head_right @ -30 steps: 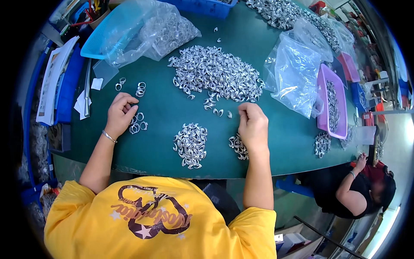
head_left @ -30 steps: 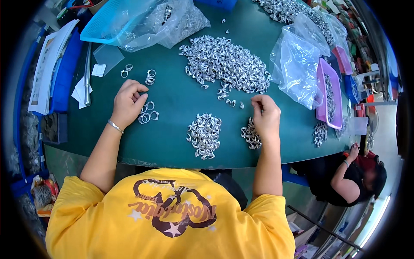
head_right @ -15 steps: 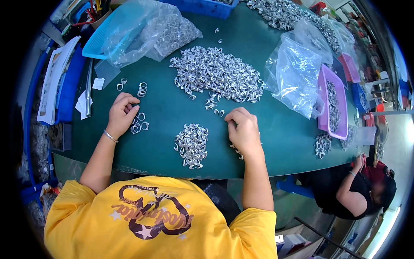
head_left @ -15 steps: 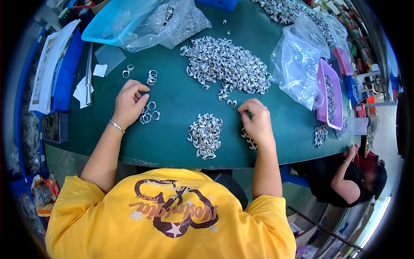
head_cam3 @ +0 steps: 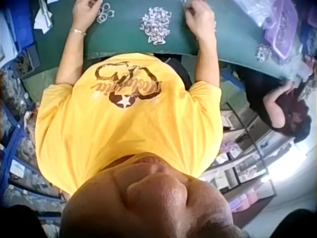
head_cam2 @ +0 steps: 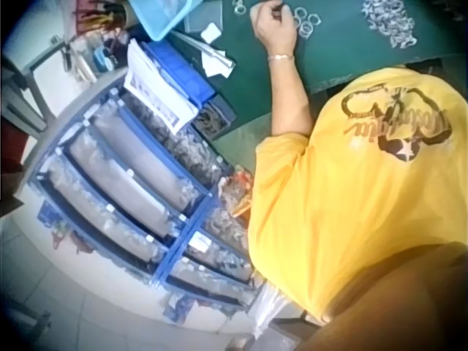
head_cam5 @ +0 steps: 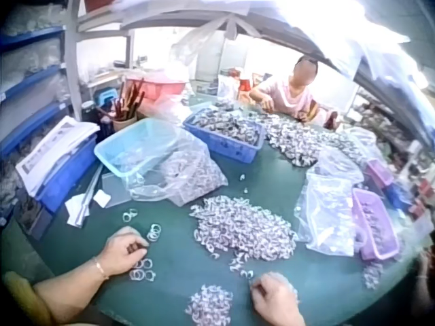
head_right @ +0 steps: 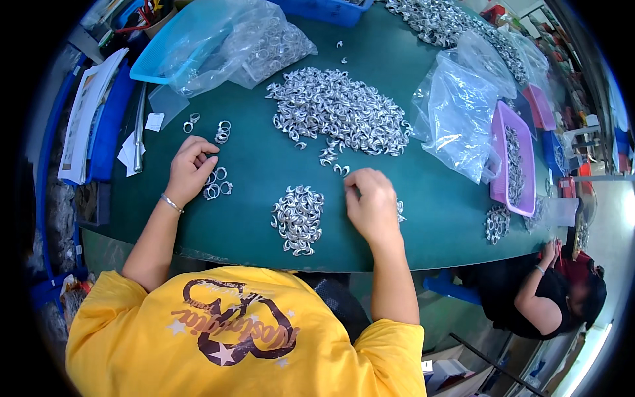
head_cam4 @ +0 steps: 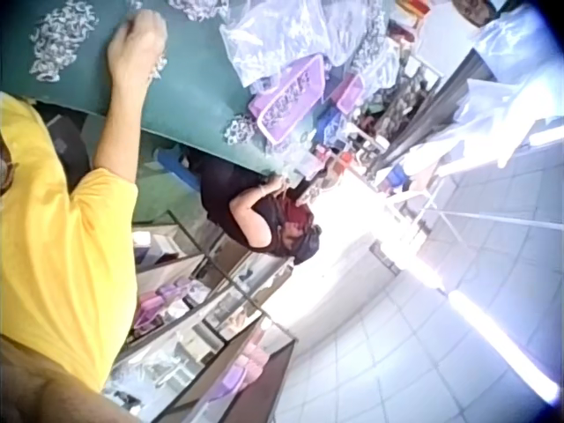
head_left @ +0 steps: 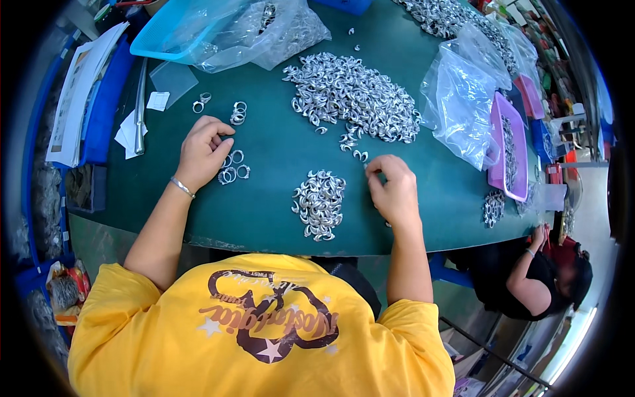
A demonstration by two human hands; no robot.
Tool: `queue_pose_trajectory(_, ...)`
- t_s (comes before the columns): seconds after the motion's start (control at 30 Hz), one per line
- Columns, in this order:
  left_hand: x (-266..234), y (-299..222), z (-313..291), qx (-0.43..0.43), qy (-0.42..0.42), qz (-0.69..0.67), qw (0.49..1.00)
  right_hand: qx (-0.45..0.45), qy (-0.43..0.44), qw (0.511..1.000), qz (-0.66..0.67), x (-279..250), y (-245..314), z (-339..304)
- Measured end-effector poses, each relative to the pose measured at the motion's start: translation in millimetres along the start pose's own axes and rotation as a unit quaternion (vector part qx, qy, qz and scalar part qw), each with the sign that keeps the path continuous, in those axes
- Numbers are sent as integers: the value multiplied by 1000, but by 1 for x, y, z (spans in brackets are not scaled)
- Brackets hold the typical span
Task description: The person sorts small metal rings from a central pile on a table into smaller groups by hand, moving them one or two at a time.
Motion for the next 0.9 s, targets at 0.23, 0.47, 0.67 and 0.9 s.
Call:
queue_pose_trajectory(0.23, -3, 6, -2, -5, -5, -1, 1000, -25, 44, 993, 109, 12, 37, -4)
queue_pose_trajectory(0.47, -2, 3, -1, -1, -1, -4, 1000, 20, -10, 998, -58, 13, -7, 13)
queue_pose_trajectory(0.67, -2, 4, -1, 3, -4, -2, 1000, 64, -54, 996, -1, -1, -16, 9)
queue_pose_trajectory(0.9, -2, 0, -2, 4, -7, 3, 1000, -7, -29, 998, -54, 12, -5, 2)
Point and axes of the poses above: each hand's wrist, its own z-axis towards the middle knuckle, its own x-axis out of the palm, y = z × x, the point moved 3 cm from there along z, towards the middle knuckle, and after that the axes turned 2 degrees about -y, right-handed, at the moved point
